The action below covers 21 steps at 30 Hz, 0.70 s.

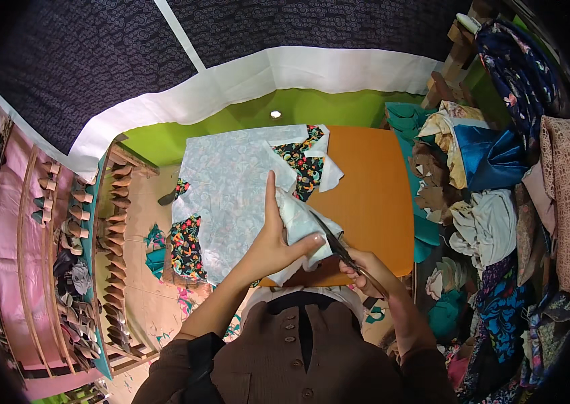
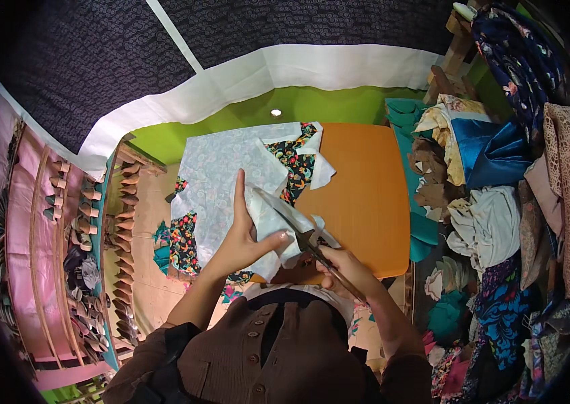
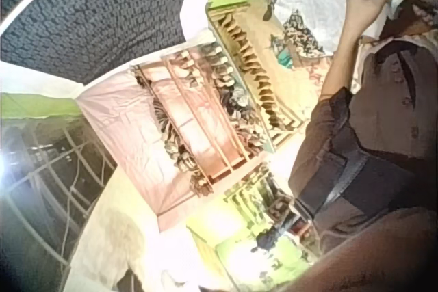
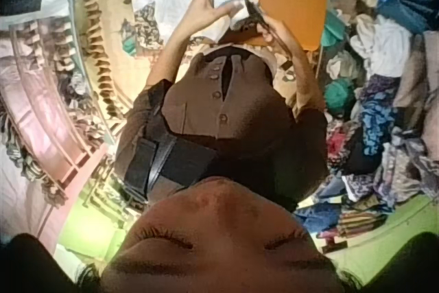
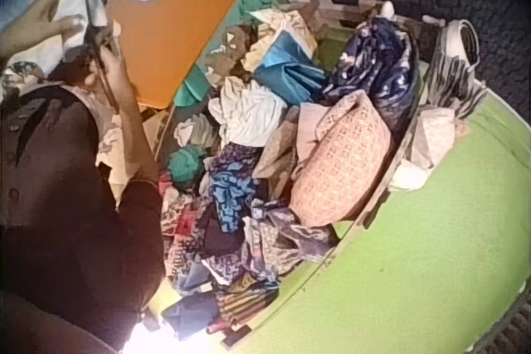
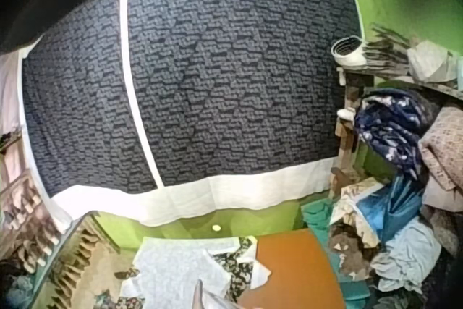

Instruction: Cutting fabric with large industrial scissors following a pattern on a table.

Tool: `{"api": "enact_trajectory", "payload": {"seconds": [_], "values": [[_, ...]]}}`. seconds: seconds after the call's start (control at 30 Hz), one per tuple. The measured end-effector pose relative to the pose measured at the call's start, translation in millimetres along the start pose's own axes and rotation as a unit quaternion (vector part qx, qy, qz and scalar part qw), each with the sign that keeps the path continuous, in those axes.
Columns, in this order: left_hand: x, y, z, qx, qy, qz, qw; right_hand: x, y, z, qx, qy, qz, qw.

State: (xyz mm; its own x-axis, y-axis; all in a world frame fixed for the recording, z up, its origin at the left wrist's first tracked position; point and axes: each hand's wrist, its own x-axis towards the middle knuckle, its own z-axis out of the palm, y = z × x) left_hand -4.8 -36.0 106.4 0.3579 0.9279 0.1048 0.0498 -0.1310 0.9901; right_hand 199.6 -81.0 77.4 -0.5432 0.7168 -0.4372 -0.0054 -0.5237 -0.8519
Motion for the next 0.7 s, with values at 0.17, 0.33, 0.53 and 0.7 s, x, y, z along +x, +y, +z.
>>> {"api": "enact_trajectory", "payload": {"seconds": [0.17,0.33,0.53,0.7], "values": [[-1,-7,-1,0.015,0.063,-0.003,0.998,5,24,-7,-0.012,0.036,-0.008,0.999],[-10,-5,8,0.058,0.091,0.017,0.994,5,24,-2,-0.099,0.037,-0.085,0.991],[-15,-14,14,0.116,0.141,0.048,0.982,12,32,5,-0.075,0.053,-0.113,0.989],[-15,-20,12,0.178,0.165,0.065,0.968,8,28,14,-0.077,0.045,-0.147,0.985]]}}
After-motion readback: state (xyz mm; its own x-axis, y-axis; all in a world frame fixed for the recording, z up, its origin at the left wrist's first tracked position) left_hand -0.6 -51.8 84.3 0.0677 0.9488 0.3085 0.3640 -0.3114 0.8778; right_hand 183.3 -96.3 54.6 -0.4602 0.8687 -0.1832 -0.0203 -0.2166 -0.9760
